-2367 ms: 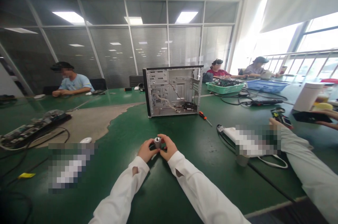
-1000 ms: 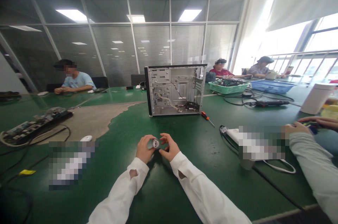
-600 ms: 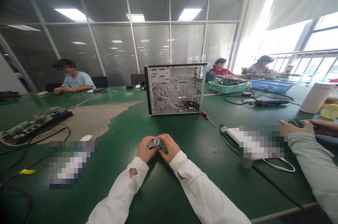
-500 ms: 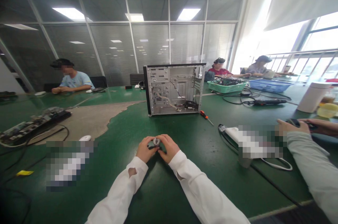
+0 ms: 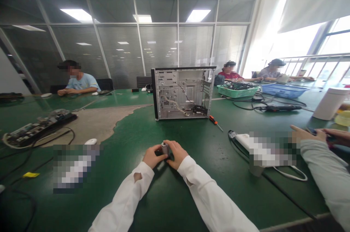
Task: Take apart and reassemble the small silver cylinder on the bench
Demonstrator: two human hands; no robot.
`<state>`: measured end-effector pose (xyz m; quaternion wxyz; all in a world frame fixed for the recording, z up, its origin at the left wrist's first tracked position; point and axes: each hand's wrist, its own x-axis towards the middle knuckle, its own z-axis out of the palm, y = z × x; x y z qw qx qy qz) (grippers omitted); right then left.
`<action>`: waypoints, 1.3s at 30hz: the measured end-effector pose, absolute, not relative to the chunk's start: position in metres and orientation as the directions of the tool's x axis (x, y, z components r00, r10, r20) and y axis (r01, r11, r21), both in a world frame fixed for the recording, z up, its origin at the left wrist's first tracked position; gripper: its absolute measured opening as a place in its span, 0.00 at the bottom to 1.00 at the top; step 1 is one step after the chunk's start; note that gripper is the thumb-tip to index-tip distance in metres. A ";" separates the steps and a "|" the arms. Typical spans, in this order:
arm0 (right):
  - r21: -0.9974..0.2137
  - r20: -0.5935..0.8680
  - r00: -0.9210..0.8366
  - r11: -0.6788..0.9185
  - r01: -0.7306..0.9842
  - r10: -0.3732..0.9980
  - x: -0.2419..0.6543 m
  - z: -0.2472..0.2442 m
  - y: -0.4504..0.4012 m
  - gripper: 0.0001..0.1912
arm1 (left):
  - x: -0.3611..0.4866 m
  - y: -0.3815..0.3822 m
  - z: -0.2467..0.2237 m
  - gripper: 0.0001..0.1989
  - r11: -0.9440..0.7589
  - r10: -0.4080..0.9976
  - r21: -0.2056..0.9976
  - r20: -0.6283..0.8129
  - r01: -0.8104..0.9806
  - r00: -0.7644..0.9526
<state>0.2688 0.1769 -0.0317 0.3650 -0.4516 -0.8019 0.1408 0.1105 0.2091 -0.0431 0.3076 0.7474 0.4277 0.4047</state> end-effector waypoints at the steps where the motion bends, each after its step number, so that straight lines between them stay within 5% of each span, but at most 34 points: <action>1: -0.559 0.445 -0.327 0.543 0.626 0.834 0.270 -0.033 0.178 0.39 | 0.111 0.209 -0.044 0.19 -0.427 0.894 0.828 0.325 0.363 0.309; 5: -0.602 0.421 -0.334 0.535 0.592 0.843 0.276 -0.034 0.181 0.39 | 0.111 0.208 -0.045 0.25 -0.350 0.918 0.897 0.271 0.269 0.291; 20: -0.891 0.346 -0.265 0.404 0.208 0.900 0.274 -0.045 0.191 0.41 | 0.118 0.211 -0.043 0.17 0.019 0.941 0.978 0.053 -0.209 0.334; 28: -0.905 0.373 -0.240 0.408 0.118 0.896 0.267 -0.041 0.186 0.39 | 0.124 0.196 -0.028 0.15 0.229 0.891 0.836 0.028 -0.499 0.454; 39: -0.810 0.499 -0.167 0.526 0.258 0.850 0.262 -0.028 0.173 0.38 | 0.124 0.191 -0.023 0.19 0.343 0.835 0.821 -0.045 -0.456 0.548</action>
